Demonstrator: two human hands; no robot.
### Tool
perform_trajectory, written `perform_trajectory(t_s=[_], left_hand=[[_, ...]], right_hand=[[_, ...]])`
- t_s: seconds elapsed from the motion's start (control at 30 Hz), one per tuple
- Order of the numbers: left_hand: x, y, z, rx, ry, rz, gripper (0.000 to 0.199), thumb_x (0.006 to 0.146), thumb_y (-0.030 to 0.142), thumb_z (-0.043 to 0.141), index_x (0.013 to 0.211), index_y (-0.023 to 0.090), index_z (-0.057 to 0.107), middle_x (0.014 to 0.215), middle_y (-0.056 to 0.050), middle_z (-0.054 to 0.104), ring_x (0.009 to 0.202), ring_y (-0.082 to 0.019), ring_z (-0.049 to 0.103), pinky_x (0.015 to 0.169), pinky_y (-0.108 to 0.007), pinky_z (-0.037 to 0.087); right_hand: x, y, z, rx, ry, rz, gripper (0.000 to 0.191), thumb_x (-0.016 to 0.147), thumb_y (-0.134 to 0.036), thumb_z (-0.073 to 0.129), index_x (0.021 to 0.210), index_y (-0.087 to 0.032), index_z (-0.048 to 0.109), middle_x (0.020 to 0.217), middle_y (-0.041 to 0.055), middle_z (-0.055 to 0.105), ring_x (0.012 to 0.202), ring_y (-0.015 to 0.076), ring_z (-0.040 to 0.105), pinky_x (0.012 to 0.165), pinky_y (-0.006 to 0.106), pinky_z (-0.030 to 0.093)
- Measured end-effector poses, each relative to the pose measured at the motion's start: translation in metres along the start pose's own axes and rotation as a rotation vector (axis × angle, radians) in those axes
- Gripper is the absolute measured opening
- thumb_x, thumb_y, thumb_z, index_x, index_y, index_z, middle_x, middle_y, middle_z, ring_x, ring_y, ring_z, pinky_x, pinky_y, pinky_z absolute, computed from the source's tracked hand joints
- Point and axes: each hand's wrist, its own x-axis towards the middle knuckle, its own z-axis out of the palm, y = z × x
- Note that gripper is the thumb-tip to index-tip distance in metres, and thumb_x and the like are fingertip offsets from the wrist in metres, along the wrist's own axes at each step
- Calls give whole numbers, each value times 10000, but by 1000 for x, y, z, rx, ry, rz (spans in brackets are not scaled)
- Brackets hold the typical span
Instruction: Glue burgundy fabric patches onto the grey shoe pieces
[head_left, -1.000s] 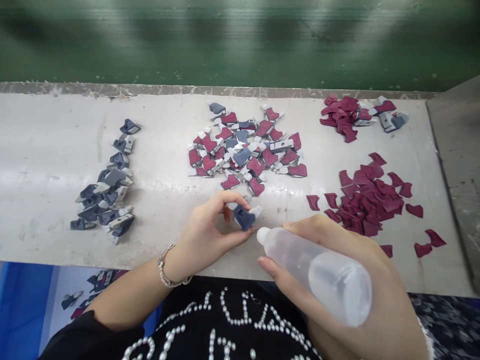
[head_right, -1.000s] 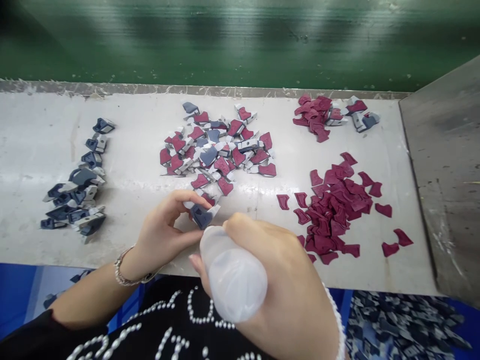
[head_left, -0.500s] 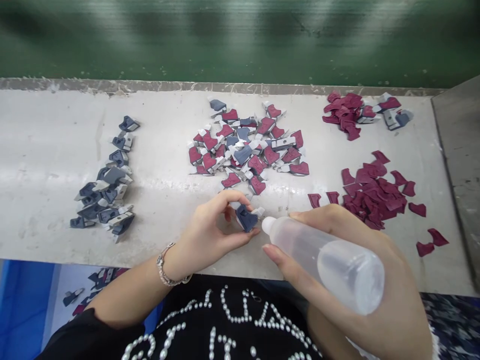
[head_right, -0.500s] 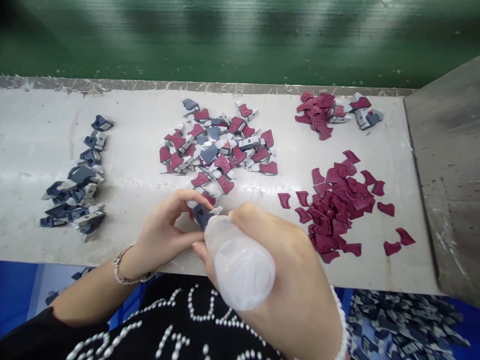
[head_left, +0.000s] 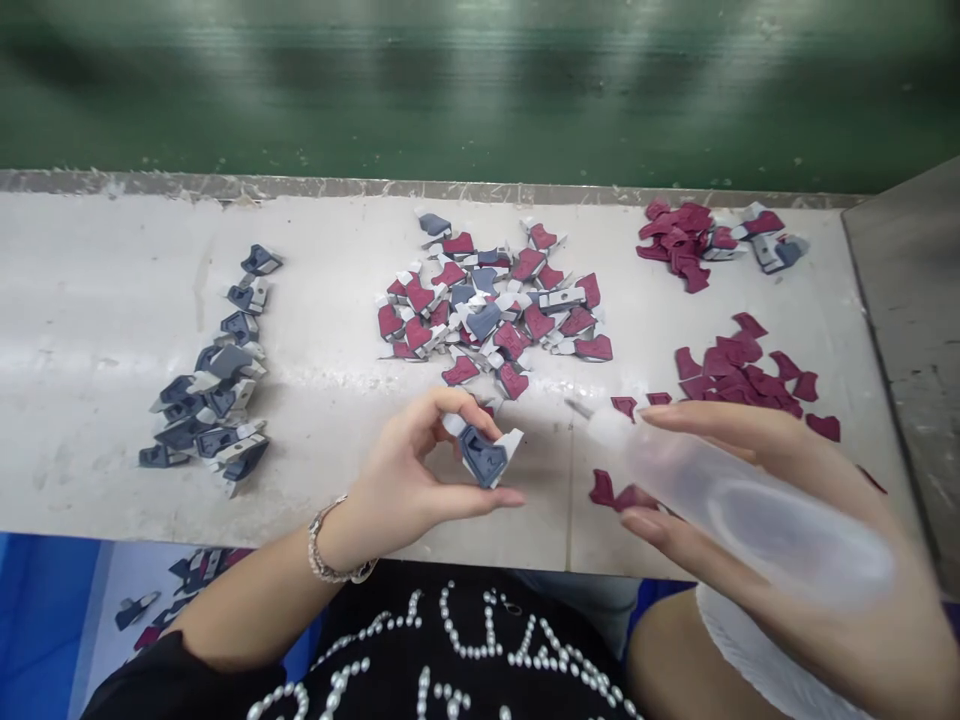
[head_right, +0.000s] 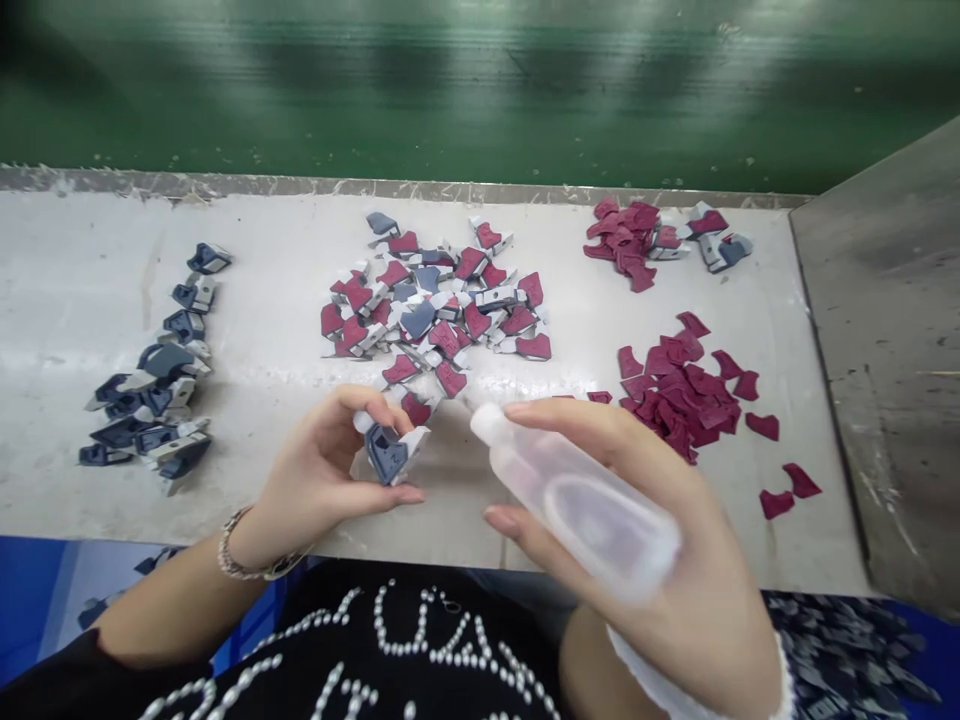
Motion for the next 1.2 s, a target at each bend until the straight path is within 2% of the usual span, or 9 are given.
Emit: perform_trajectory(t_s=[0.1,0.17,0.23,0.37,0.47,0.53,0.7,0.97,1.2], left_hand=[[-3,0,-2,-25,2,-13,522,603,224,914,954,238,528,913,16,605,779,-108,582,669,-208,498],[-4,-1,-2,19,9,-10,531,577,250,927,924,234,525,874,26,593,737,-99,547,639,-203,477],[-5,-2,-3,62,3,-12,528,566,266,932,899,229,524,841,35,580,716,-93,530,620,-194,468],[-3,-4,-2,94,-6,-30,491,592,269,919,908,230,546,843,38,580,710,-86,553,601,-172,489],[-2,-5,-2,89,17,-41,431,655,256,884,951,241,571,883,32,589,722,-83,586,606,-161,525],[-2,-6,-2,119,36,-25,380,705,239,851,976,248,586,919,25,603,782,-94,616,667,-171,552],[-2,-5,-5,230,84,6,307,770,206,797,1001,255,600,923,25,640,864,-102,653,776,-185,556],[-10,3,-3,322,124,-11,288,776,223,791,988,259,598,913,33,644,857,-98,664,787,-186,565],[-39,-12,5,269,94,-115,265,788,233,783,974,251,596,880,22,678,837,-121,690,780,-231,584]], right_hand=[[3,17,1,129,-74,-9,440,802,-344,776,1197,-406,591,1172,-15,643,1077,235,643,877,318,568],[6,27,10,286,-113,26,369,838,-305,741,1140,-380,542,1128,-11,656,1066,224,649,832,320,575],[11,35,23,294,-108,59,329,876,-277,701,1113,-357,488,1118,-11,677,1116,220,629,890,350,551],[21,45,38,5,-136,23,333,888,-267,688,1175,-340,534,1229,-24,656,1201,196,576,1029,359,467],[17,50,31,-87,-149,41,404,861,-275,722,1211,-325,527,1267,-17,630,1161,195,591,993,352,486],[6,53,21,-190,-116,77,447,836,-296,748,1221,-284,520,1241,30,627,1145,248,573,968,419,478],[-27,64,13,-477,-50,170,235,761,-266,814,896,-206,631,958,72,640,973,352,500,849,551,394],[-21,56,33,-472,-184,144,117,854,-143,703,855,-192,597,931,35,624,921,260,531,809,426,401],[-18,42,37,-316,-406,111,83,917,-199,632,860,-239,675,762,-16,659,735,194,615,670,328,445]])
